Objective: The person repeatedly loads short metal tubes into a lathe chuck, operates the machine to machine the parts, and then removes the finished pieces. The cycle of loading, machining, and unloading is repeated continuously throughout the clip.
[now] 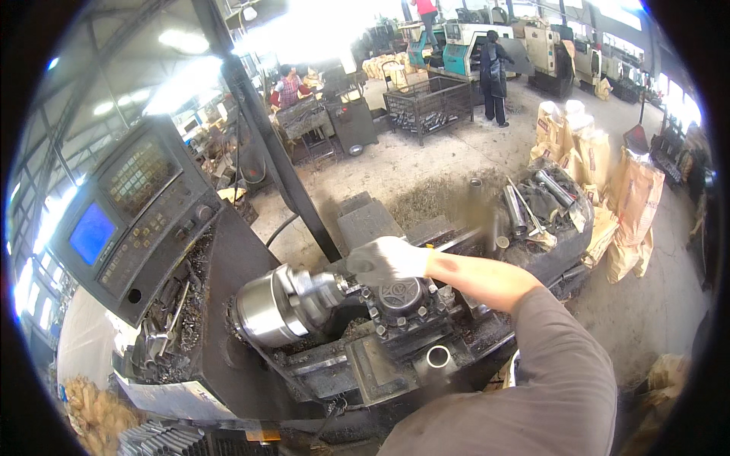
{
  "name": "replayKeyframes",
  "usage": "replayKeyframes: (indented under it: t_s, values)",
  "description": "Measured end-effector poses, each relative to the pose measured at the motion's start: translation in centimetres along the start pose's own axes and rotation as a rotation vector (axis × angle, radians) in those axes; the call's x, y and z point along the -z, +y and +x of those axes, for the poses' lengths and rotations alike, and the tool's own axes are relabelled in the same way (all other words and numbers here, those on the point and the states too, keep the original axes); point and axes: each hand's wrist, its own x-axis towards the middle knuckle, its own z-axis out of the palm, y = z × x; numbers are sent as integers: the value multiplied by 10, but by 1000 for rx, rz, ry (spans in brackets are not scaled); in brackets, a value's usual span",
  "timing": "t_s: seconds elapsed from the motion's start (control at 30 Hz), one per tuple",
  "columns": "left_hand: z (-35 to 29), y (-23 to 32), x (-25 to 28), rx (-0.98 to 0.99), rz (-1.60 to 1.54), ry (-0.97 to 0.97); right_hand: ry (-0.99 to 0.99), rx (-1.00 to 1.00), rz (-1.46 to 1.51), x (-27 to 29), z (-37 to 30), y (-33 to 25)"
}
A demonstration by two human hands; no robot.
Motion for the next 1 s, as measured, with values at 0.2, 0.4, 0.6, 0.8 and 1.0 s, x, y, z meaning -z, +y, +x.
replayKeyframes:
  t_s: [0.2,0.4,0.6,0.8,1.0]
  values:
    - [-47,67,-34,-29,-511,-451,-441,221,-607,-113,109,84]
    - [-57,237,-3,-620,-267,-514,-772,22,-391,-117,139,102]
    - [-37,341,-7,-1121,-231,-325,-830,-81,-303,-136,133,114]
    - [-9,409,-48,-1319,-31,-376,-741,-71,-274,-153,124,140]
    - [2,450,-127,-1400,310,-467,-899,-180,-213,-109,135,167]
